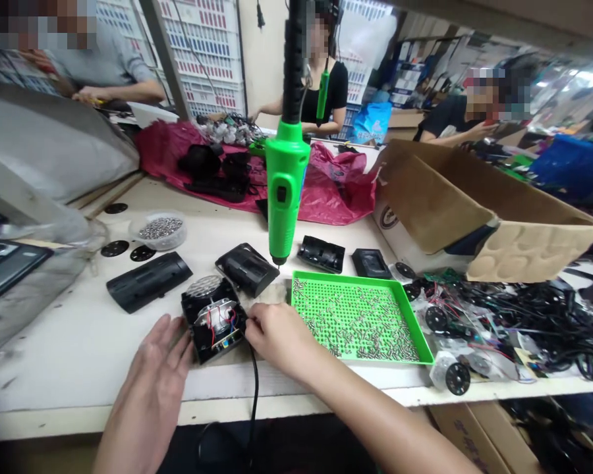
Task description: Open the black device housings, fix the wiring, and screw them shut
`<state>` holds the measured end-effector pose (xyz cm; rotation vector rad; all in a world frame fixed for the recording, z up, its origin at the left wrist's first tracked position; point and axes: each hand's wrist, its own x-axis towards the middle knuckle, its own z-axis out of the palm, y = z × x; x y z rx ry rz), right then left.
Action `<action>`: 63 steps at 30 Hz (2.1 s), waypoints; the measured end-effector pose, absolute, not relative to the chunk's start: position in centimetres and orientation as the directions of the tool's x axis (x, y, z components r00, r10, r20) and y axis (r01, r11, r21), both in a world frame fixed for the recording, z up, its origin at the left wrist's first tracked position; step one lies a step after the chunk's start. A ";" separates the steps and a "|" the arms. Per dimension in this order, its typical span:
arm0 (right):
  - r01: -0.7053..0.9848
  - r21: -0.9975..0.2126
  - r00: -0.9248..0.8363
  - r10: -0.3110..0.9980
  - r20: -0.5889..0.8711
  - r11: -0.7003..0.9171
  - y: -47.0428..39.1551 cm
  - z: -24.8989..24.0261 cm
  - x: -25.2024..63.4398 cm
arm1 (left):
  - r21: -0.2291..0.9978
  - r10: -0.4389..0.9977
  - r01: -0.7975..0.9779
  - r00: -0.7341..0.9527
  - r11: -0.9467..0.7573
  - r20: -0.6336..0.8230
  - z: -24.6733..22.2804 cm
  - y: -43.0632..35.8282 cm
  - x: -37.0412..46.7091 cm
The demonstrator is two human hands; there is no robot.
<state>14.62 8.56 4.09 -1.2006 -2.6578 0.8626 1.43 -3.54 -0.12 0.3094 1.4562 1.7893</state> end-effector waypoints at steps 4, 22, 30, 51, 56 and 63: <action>0.600 -0.572 -0.709 0.703 -0.057 0.559 8.3 4.6 14.6 | 0.710 0.791 -0.701 -0.468 -0.061 -0.394 1.4 -2.1 1.6; 0.663 -0.246 -0.712 0.697 0.086 0.708 13.4 2.7 12.4 | 0.369 0.750 -0.920 -0.338 -0.135 -0.569 1.0 -0.9 2.0; 0.689 -0.255 -0.700 0.714 0.004 0.678 14.2 2.3 13.2 | 0.272 0.843 -0.952 -0.262 -0.144 -0.470 0.0 -1.1 2.0; 0.525 -0.649 -0.522 0.811 0.265 0.550 7.2 3.7 16.0 | 0.306 0.851 -0.910 -0.383 -0.280 -0.360 -1.0 -1.5 3.3; 0.560 -0.390 -0.611 0.682 0.402 0.731 4.6 3.4 17.5 | 0.277 0.849 -0.930 -0.340 -0.240 -0.404 -0.9 -1.3 3.7; 0.563 -0.359 -0.613 0.667 0.422 0.745 3.7 2.5 16.6 | 0.271 0.844 -0.939 -0.317 -0.213 -0.433 -0.8 -1.4 3.6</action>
